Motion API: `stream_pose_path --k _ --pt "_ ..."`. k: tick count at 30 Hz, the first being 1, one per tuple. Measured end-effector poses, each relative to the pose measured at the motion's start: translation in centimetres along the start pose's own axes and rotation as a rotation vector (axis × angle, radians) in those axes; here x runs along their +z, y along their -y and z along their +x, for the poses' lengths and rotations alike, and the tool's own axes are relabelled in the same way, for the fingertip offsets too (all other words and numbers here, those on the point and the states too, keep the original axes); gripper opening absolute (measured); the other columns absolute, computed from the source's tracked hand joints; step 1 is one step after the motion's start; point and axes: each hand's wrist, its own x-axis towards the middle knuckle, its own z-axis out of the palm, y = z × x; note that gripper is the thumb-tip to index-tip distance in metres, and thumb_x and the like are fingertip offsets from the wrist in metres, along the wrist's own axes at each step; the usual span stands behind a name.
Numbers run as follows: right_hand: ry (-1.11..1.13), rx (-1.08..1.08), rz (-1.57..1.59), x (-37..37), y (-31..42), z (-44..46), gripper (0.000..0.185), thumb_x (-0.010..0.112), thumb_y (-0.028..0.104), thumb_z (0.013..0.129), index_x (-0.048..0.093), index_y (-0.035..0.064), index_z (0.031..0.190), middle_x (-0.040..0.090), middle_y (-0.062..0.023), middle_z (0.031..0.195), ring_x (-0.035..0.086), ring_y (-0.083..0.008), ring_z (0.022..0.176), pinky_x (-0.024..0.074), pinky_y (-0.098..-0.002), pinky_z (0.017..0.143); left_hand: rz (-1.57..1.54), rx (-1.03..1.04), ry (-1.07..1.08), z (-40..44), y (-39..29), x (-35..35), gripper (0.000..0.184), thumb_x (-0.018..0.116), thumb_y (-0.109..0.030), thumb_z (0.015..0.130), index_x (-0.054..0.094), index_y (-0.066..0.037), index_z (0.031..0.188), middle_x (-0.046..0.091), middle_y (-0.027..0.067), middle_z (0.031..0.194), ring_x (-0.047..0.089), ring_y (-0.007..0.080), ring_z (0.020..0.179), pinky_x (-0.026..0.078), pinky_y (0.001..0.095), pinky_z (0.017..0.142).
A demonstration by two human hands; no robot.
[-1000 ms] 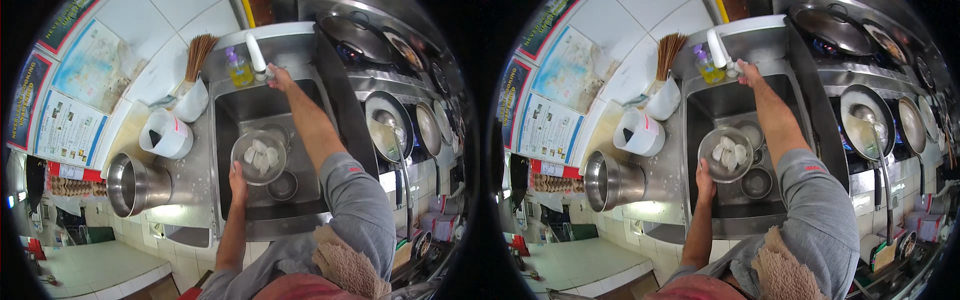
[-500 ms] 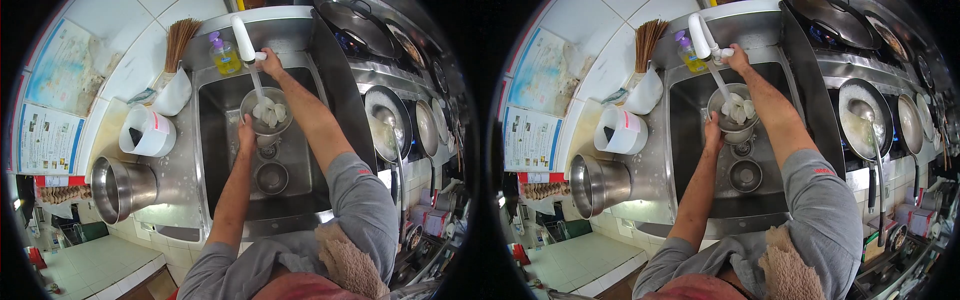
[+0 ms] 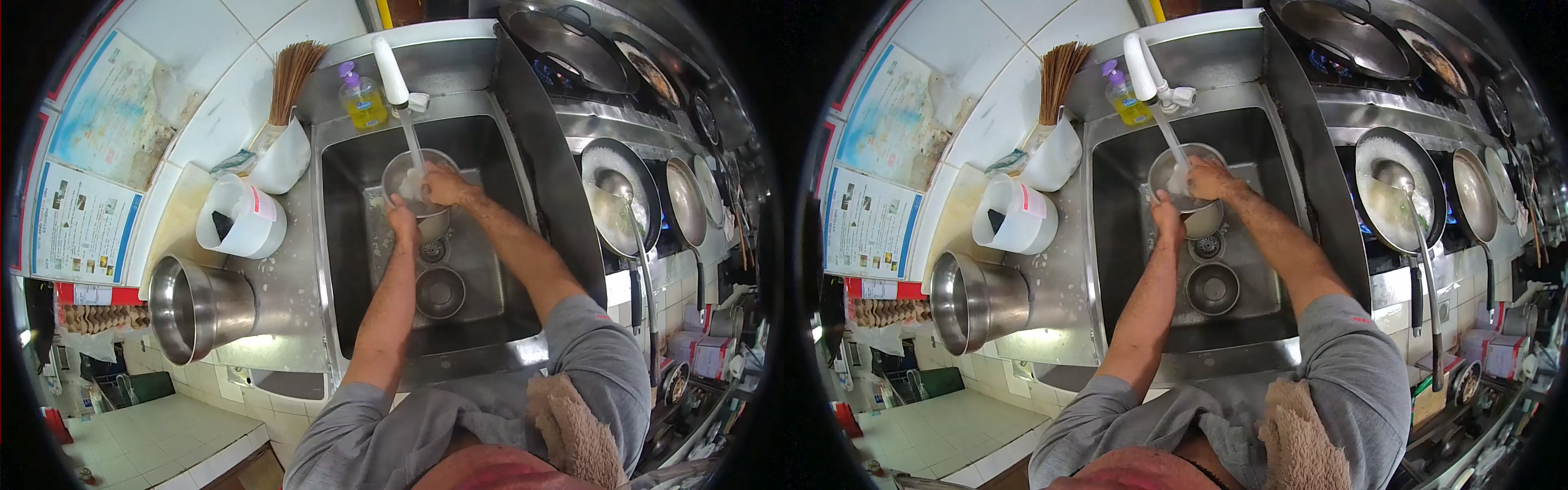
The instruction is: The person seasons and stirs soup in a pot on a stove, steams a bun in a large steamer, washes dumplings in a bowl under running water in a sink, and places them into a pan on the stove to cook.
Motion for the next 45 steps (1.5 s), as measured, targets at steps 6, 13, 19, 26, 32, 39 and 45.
stream_pose_path --k 6,13,19,26,32,39,45 --pt "-0.327 -0.002 0.425 2.5 0.0 0.9 0.036 0.062 0.020 0.066 0.063 0.0126 0.101 0.047 -0.0111 0.118 0.043 -0.0287 0.114 0.0301 -0.0403 0.099 0.014 0.021 0.037 -0.7 1.3 0.3 0.032 0.035 -0.024 0.095 0.036 -0.010 0.123 0.049 0.0147 0.112 0.055 0.0301 0.095 0.053 0.0471 0.071" --pt "0.456 -0.232 -0.077 0.7 1.3 -0.9 0.036 0.059 0.021 0.069 0.057 0.0179 0.105 0.048 -0.0092 0.120 0.039 -0.0285 0.118 0.0297 -0.0482 0.094 0.032 0.047 0.053 -1.9 -0.1 0.7 0.032 0.035 -0.020 0.095 0.039 -0.004 0.122 0.050 0.0139 0.112 0.052 0.0244 0.098 0.045 0.0364 0.082" --pt "-0.189 0.129 -0.136 1.9 1.3 0.0 0.040 0.061 0.023 0.070 0.057 0.0203 0.110 0.046 -0.0095 0.123 0.041 -0.0305 0.116 0.0270 -0.0491 0.099 -0.051 0.015 -0.019 -1.5 -1.2 2.3 0.038 0.034 -0.021 0.095 0.032 -0.006 0.129 0.045 0.0152 0.121 0.048 0.0265 0.106 0.042 0.0389 0.087" --pt "-0.186 -0.032 0.125 0.7 -0.1 0.8 0.048 0.067 0.035 0.067 0.058 0.0153 0.110 0.051 -0.0169 0.116 0.047 -0.0326 0.109 0.0368 -0.0412 0.094 0.100 0.023 0.044 -1.1 -0.9 2.0 0.043 0.036 -0.023 0.094 0.029 -0.004 0.132 0.041 0.0150 0.126 0.046 0.0271 0.109 0.038 0.0382 0.093" --pt "0.145 -0.139 -0.073 -0.6 -0.5 0.5 0.044 0.067 0.035 0.065 0.062 0.0109 0.101 0.056 -0.0176 0.109 0.050 -0.0317 0.105 0.0403 -0.0434 0.087 0.095 -0.031 0.020 0.1 -0.5 0.9 0.035 0.036 -0.028 0.094 0.040 -0.001 0.117 0.051 0.0150 0.109 0.057 0.0271 0.090 0.053 0.0399 0.071" --pt "0.047 0.112 -0.004 -2.2 1.5 -1.8 0.063 0.065 0.043 0.068 0.046 0.0203 0.124 0.030 -0.0136 0.136 0.028 -0.0345 0.124 0.0266 -0.0543 0.095 0.194 -0.048 0.129 -1.3 -3.3 4.2 0.040 0.032 -0.028 0.095 0.029 -0.008 0.129 0.051 0.0167 0.110 0.059 0.0278 0.084 0.055 0.0384 0.060" --pt "-0.399 0.197 0.232 0.7 2.7 -1.7 0.065 0.061 0.045 0.072 0.038 0.0281 0.131 0.026 -0.0168 0.138 0.026 -0.0363 0.125 0.0240 -0.0537 0.098 0.499 0.409 0.244 0.4 -2.5 3.3 0.041 0.035 -0.020 0.093 0.032 -0.002 0.130 0.046 0.0185 0.119 0.051 0.0266 0.102 0.044 0.0360 0.084"
